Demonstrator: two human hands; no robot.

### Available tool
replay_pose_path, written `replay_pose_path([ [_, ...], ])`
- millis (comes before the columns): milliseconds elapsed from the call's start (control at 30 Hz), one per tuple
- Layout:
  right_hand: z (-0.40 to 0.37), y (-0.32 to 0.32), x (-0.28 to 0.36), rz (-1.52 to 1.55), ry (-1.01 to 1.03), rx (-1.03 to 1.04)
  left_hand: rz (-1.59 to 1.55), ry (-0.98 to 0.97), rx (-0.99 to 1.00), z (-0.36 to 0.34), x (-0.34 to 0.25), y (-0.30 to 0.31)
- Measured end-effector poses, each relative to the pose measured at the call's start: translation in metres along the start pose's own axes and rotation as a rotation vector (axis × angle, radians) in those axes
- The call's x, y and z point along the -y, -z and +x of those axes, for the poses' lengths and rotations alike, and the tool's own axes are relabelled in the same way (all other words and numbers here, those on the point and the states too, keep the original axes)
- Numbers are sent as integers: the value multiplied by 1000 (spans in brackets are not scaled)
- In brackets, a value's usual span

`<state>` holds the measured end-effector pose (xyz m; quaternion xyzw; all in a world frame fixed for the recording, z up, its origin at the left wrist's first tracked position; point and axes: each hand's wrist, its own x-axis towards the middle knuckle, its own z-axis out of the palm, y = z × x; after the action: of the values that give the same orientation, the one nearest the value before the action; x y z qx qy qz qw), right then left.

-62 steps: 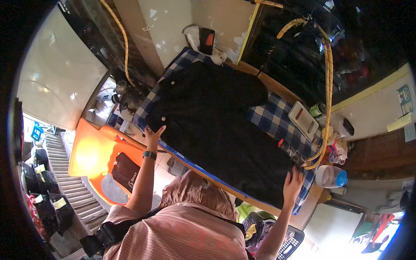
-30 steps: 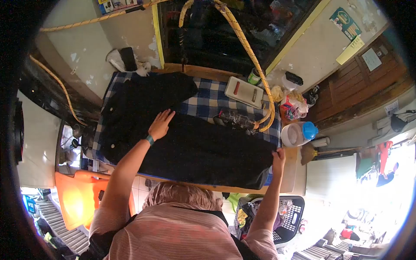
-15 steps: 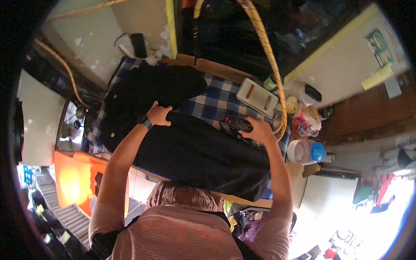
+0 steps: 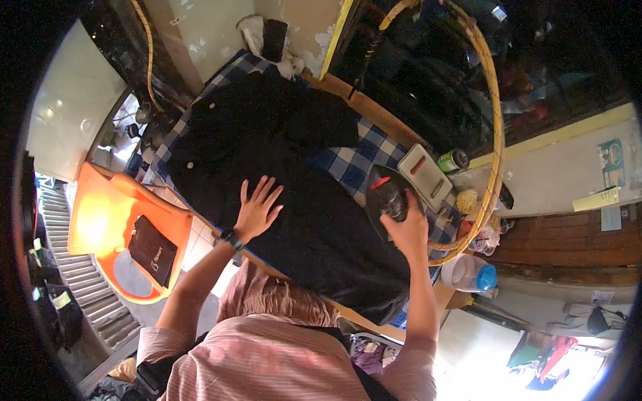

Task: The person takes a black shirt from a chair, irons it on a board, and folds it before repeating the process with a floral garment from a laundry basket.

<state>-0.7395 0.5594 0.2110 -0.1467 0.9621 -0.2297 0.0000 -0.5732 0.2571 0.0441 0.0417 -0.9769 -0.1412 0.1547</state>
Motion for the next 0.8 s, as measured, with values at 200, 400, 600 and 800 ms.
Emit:
replay_pose_path([
  [200, -73, -49, 40, 32, 109, 538, 120, 308, -111, -47, 25, 5],
  [400, -132, -94, 64, -14, 156, 718, 271, 575, -77, -88, 57, 6],
  [600, -56, -90, 23, 133, -277, 390, 258, 480, -114, -86, 64, 24],
  [800, -56, -74, 59, 21, 47, 304, 67, 441, -433, -43, 144, 52],
])
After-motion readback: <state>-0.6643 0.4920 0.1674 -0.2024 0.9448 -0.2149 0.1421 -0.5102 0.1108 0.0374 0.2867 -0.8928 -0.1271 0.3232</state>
